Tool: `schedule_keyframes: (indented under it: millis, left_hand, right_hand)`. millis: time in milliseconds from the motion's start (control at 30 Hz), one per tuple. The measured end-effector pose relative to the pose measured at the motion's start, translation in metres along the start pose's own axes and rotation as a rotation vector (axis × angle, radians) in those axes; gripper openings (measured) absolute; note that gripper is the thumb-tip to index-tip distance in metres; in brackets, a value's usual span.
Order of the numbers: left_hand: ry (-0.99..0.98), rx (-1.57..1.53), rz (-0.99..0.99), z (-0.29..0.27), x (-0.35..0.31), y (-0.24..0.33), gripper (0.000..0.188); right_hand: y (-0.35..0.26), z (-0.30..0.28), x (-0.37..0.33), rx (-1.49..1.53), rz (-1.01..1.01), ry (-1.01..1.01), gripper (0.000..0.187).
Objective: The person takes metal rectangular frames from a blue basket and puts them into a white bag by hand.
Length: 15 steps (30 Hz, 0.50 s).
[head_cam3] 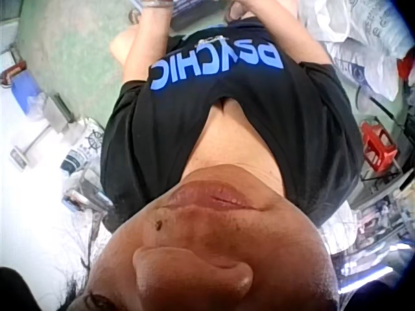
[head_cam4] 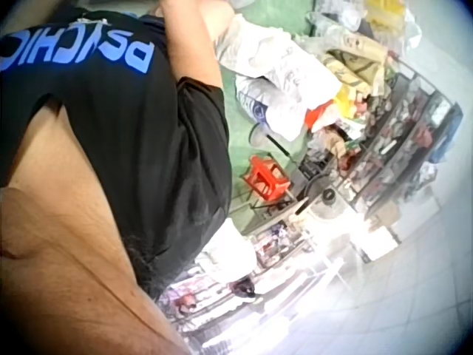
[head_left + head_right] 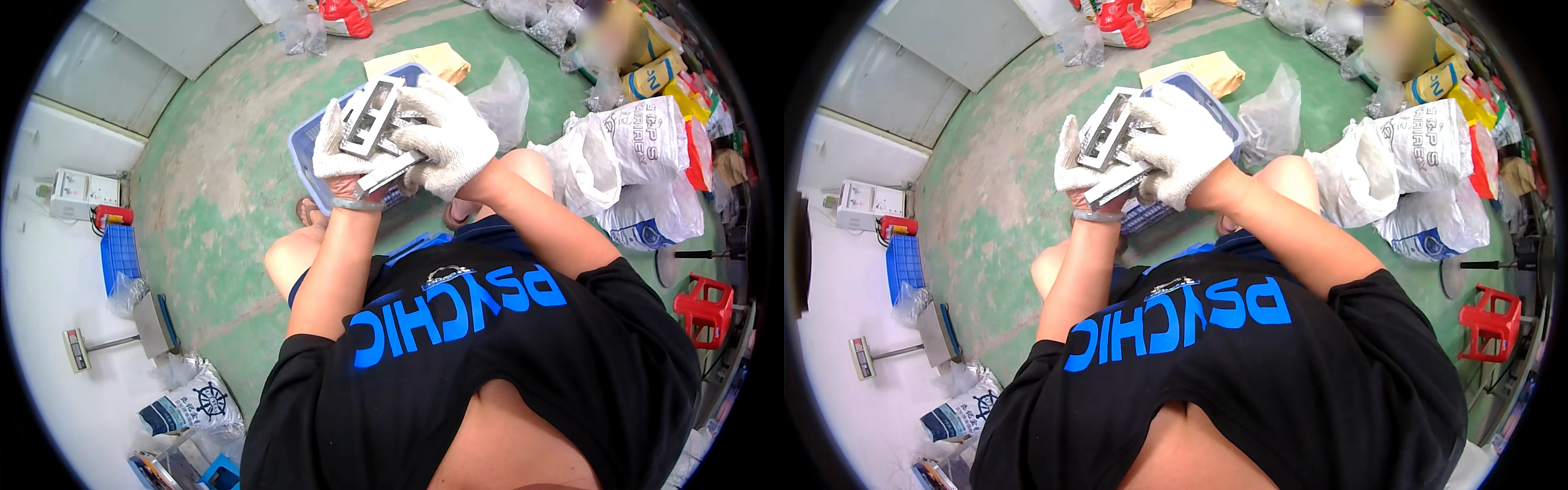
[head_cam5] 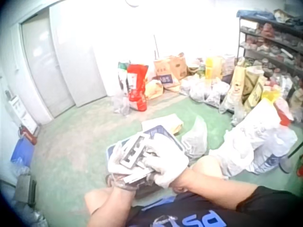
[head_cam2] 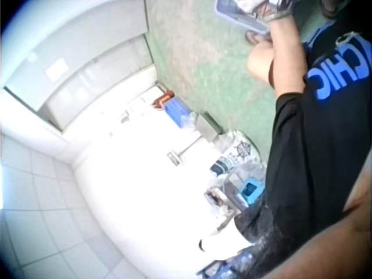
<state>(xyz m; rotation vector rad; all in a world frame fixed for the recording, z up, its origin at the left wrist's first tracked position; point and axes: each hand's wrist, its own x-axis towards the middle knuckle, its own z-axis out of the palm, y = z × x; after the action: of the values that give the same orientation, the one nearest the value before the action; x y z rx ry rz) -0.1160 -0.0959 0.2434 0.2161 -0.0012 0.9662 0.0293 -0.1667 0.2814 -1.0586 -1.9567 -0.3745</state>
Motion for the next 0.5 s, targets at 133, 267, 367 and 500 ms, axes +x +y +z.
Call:
schedule_keyframes:
  millis: [133,267,367,500]
  left_hand:
    - [-0.06,-0.069,-0.093,-0.002,0.001,0.008,0.049]
    - [-0.015,-0.059,-0.072,-0.006,0.004,0.009,0.049]
    - [0.076,-0.025,0.003,-0.012,0.007,0.01,0.053]
    - [-0.021,-0.11,-0.047,-0.023,0.005,0.021,0.056]
  right_hand:
    - [0.007,0.012,-0.011,0.191,-0.007,0.086,0.041]
    - [0.008,0.0,-0.012,0.184,0.009,0.077,0.042]
    - [0.01,-0.01,-0.016,0.235,0.079,-0.006,0.039]
    - [0.012,-0.016,-0.026,0.751,0.504,0.003,0.053]
